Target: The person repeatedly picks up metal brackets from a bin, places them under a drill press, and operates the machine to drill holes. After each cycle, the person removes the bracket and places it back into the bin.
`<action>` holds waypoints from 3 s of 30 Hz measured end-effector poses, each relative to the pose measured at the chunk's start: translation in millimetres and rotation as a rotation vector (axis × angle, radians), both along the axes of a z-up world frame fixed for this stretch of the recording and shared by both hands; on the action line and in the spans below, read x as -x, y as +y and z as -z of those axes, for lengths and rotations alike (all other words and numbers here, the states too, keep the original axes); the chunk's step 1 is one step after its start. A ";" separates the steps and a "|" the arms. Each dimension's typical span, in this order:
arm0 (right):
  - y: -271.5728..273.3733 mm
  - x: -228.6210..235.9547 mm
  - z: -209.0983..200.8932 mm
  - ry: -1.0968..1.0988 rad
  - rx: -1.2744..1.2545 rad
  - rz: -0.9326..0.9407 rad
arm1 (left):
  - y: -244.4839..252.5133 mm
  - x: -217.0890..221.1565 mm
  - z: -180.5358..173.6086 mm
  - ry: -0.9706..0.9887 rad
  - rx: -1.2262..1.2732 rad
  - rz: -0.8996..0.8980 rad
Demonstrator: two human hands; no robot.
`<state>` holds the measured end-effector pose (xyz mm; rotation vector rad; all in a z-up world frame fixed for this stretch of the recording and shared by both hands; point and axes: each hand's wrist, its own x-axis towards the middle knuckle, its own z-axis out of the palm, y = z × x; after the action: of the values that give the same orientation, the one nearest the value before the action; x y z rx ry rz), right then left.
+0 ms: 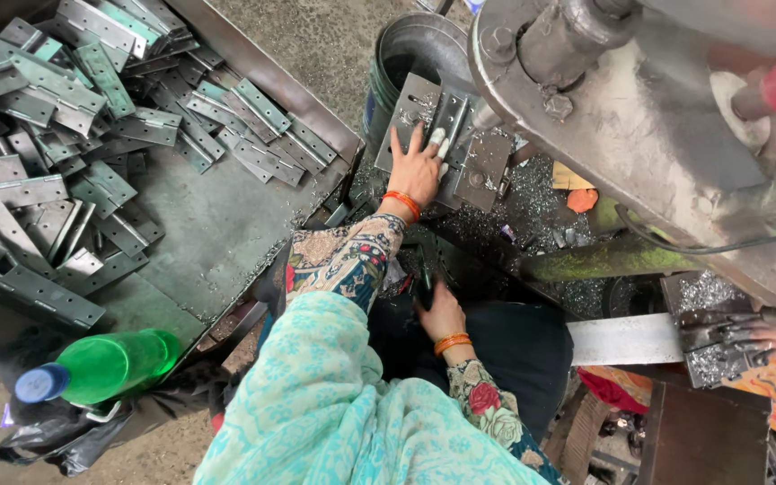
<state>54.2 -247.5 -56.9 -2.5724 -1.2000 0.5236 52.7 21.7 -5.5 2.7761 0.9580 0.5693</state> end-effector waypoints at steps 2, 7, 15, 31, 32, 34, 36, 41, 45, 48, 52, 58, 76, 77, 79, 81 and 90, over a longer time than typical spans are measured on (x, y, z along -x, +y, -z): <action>-4.8 4.6 9.0 0.028 0.057 0.027 | -11.4 7.5 3.9 0.026 -0.010 -0.001; 6.1 -1.7 -16.5 0.000 0.076 -0.033 | -27.0 18.4 6.7 -0.082 -0.095 -0.041; 45.5 -31.2 -82.3 -0.063 0.299 -0.157 | 0.2 2.0 1.6 -0.007 -0.024 -0.042; -3.3 -7.5 12.7 0.004 0.037 -0.029 | -0.5 31.5 -20.4 -0.195 0.149 -0.141; -1.7 -6.6 5.1 0.008 0.032 -0.055 | 2.2 39.8 -21.1 -0.179 0.176 -0.154; 10.3 -13.8 -19.3 -0.010 0.104 -0.098 | 21.6 59.1 -21.4 -0.150 0.224 -0.197; 16.0 -22.8 -48.2 -0.007 0.070 -0.179 | 44.6 89.0 -7.5 -0.243 0.344 -0.213; 45.3 -28.0 -102.7 -0.015 0.214 -0.210 | 91.3 161.2 61.1 0.086 0.475 -0.382; 55.9 -19.5 -116.4 -0.009 0.239 -0.236 | 96.8 187.5 131.5 0.212 0.312 -0.391; 56.2 -19.9 -118.2 -0.005 0.239 -0.215 | 95.7 185.8 166.1 0.170 0.156 -0.385; 56.1 -19.9 -114.9 0.002 0.262 -0.199 | 98.0 189.0 177.4 0.231 0.151 -0.354; 54.2 -21.1 -113.7 0.005 0.243 -0.197 | 77.8 225.4 168.8 0.255 0.257 -0.341; 52.3 -17.5 -111.4 -0.019 0.296 -0.194 | 2.0 367.6 189.7 -0.286 0.298 -0.615; 50.6 -17.5 -110.7 -0.016 0.289 -0.194 | 3.6 361.4 190.8 -0.258 0.294 -0.658; 51.8 -19.6 -109.5 -0.020 0.281 -0.199 | 8.8 349.3 191.4 -0.200 0.282 -0.742; 52.1 -20.8 -107.7 -0.033 0.278 -0.205 | 18.0 342.6 191.4 -0.270 0.442 -0.822; 50.9 -15.8 -111.1 -0.034 0.268 -0.177 | 22.1 315.1 165.6 -0.403 0.336 -0.873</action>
<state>70.0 -196.6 54.2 -2.7157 -1.4693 0.7266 -262.4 43.7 -171.1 1.7527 1.9086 0.9074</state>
